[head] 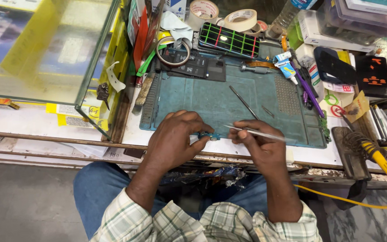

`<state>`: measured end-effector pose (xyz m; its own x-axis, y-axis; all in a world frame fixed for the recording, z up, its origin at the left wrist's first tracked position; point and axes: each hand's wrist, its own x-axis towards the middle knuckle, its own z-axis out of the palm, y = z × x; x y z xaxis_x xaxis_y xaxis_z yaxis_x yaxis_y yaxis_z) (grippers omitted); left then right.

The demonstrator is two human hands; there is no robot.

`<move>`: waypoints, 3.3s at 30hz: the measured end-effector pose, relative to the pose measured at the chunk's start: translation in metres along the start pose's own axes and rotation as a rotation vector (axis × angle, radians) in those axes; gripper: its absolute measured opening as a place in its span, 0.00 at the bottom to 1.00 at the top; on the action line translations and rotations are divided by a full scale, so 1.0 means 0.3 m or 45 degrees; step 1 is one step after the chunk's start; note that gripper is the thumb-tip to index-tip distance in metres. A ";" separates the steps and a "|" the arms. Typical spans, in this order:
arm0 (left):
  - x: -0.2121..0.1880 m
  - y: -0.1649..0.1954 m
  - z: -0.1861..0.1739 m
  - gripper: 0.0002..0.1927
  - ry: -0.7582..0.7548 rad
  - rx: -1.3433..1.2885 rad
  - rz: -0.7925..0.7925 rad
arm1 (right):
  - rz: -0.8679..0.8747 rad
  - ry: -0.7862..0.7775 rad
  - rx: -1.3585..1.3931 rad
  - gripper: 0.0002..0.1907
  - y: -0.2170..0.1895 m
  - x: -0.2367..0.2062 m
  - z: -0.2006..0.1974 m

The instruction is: The person uses a metal probe to scrape and clean a small blue electronic component held in their left hand. They repeatedly scrape the surface of the component, likely removing residue or oxidation, while working at a cluttered repair bench.

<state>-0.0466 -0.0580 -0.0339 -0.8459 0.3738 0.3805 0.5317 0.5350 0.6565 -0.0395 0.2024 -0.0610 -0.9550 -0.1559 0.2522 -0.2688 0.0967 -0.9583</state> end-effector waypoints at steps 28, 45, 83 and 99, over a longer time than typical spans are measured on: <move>0.011 -0.009 0.004 0.09 -0.005 0.012 -0.092 | -0.070 -0.135 -0.501 0.06 -0.064 0.031 0.059; 0.014 -0.003 0.006 0.09 -0.016 0.028 -0.111 | -0.086 -0.117 -0.605 0.06 -0.071 0.034 0.063; 0.015 -0.003 0.005 0.09 0.002 0.023 -0.104 | -0.085 -0.146 -0.514 0.07 -0.061 0.048 0.054; 0.014 -0.001 -0.002 0.08 0.020 -0.018 -0.086 | -0.045 -0.177 -0.429 0.06 -0.060 0.050 0.056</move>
<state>-0.0502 -0.0570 -0.0321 -0.8804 0.3253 0.3452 0.4730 0.5480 0.6899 -0.0469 0.1817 -0.0423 -0.9247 -0.2945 0.2413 -0.3493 0.4038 -0.8455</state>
